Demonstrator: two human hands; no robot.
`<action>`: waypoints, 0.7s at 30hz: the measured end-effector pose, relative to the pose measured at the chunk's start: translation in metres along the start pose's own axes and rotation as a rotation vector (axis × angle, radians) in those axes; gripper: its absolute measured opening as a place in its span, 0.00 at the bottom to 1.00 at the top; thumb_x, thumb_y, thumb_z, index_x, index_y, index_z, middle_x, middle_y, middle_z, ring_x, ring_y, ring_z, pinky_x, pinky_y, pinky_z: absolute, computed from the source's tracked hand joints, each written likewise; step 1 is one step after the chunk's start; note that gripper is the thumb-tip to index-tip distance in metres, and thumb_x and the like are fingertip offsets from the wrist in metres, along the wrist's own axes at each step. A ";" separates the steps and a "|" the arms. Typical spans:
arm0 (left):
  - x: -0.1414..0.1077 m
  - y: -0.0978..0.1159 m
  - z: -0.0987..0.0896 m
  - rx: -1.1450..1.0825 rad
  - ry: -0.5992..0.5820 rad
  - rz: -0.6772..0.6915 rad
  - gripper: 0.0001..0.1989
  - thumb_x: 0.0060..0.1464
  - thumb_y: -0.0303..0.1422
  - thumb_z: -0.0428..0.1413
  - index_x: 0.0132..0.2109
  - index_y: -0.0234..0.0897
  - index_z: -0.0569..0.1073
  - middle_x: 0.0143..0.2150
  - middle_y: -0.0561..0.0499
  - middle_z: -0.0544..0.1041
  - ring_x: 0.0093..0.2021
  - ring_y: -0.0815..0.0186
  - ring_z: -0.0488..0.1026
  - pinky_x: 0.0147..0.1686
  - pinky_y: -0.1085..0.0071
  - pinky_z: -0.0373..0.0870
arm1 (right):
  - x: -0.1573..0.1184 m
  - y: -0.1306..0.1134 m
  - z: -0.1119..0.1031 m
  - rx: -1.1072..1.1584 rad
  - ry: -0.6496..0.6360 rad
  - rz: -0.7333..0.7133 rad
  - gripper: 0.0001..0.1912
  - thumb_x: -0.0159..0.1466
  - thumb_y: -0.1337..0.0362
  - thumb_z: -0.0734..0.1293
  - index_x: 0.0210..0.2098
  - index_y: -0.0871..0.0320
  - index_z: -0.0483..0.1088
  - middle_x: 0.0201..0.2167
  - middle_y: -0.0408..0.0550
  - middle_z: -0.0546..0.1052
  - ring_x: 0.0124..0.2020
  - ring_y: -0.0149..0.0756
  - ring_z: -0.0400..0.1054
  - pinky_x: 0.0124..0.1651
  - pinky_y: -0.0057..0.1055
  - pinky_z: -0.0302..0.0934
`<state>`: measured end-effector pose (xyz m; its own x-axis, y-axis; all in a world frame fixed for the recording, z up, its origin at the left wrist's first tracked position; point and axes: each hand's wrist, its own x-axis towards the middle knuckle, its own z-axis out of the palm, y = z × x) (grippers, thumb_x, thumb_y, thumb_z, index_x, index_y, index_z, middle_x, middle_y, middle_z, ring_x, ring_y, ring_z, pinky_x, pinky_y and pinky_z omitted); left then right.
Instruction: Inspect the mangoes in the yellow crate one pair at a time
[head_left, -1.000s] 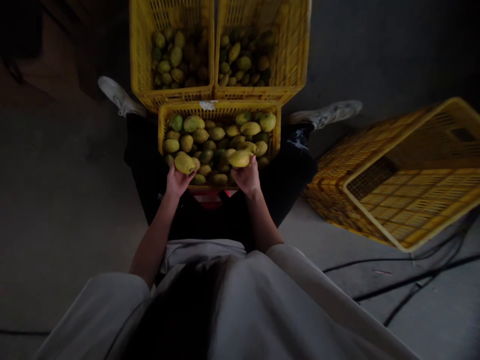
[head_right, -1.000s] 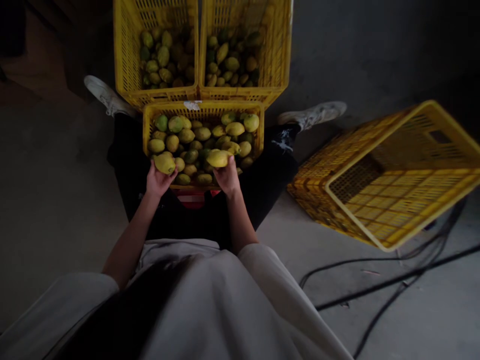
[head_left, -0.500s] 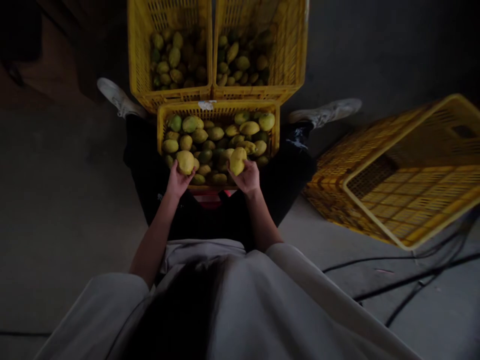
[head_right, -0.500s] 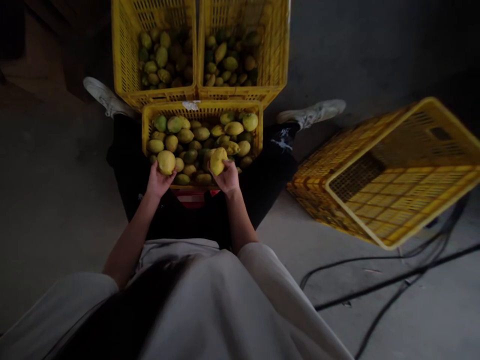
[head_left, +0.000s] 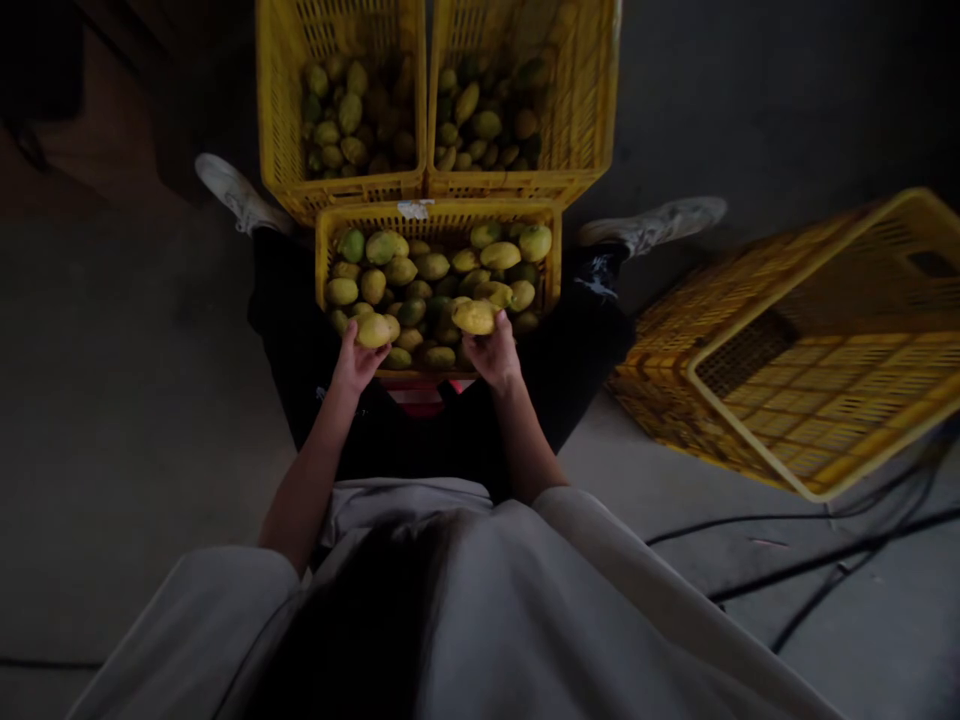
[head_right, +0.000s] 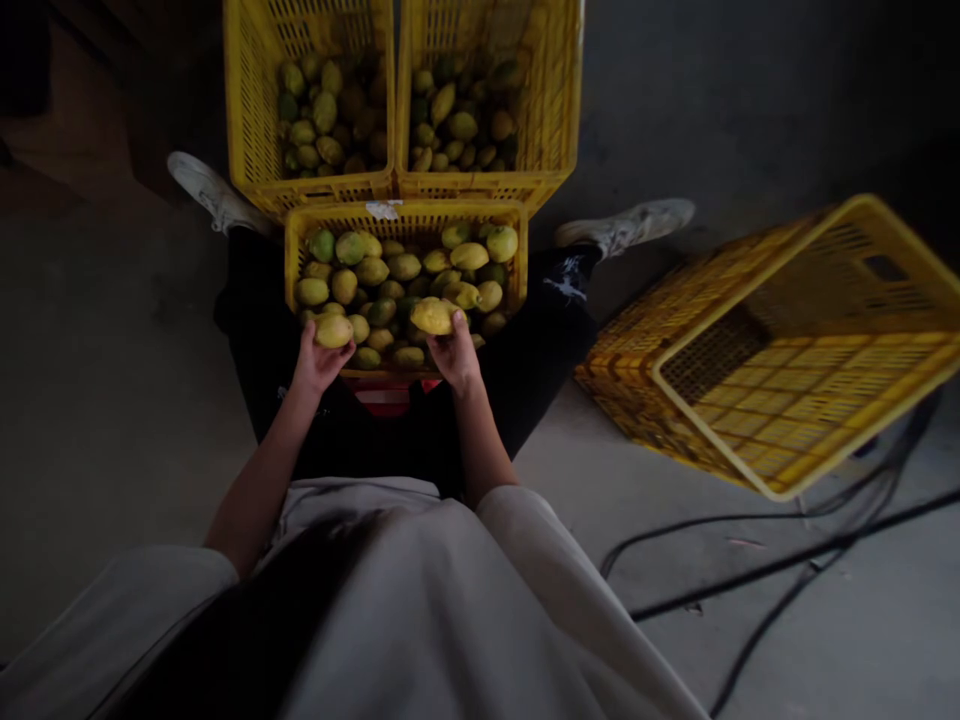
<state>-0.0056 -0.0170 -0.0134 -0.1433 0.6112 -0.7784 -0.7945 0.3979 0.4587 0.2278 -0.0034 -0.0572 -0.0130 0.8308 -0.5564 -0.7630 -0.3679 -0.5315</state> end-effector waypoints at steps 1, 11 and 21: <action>-0.001 0.000 0.001 -0.015 -0.008 0.005 0.13 0.63 0.45 0.60 0.47 0.41 0.75 0.45 0.48 0.82 0.52 0.59 0.80 0.43 0.68 0.81 | -0.001 0.000 0.001 0.009 0.005 0.003 0.11 0.65 0.50 0.71 0.41 0.49 0.73 0.42 0.40 0.82 0.43 0.32 0.77 0.33 0.22 0.73; -0.010 0.007 0.004 0.049 -0.076 -0.121 0.17 0.64 0.47 0.52 0.45 0.40 0.76 0.38 0.44 0.81 0.38 0.56 0.81 0.31 0.66 0.79 | -0.012 -0.005 0.006 -0.022 -0.066 0.234 0.13 0.57 0.56 0.74 0.40 0.52 0.72 0.36 0.49 0.83 0.53 0.51 0.78 0.49 0.47 0.79; -0.004 0.006 0.005 0.066 0.048 -0.037 0.16 0.68 0.45 0.50 0.48 0.39 0.76 0.44 0.42 0.80 0.37 0.62 0.78 0.30 0.72 0.73 | -0.013 -0.002 0.015 -0.055 -0.042 0.015 0.19 0.58 0.59 0.77 0.48 0.45 0.73 0.44 0.40 0.82 0.54 0.39 0.77 0.49 0.36 0.77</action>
<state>-0.0070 -0.0133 -0.0052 -0.1438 0.5619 -0.8146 -0.7597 0.4649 0.4548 0.2200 -0.0076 -0.0397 -0.0517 0.8415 -0.5378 -0.7261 -0.4013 -0.5583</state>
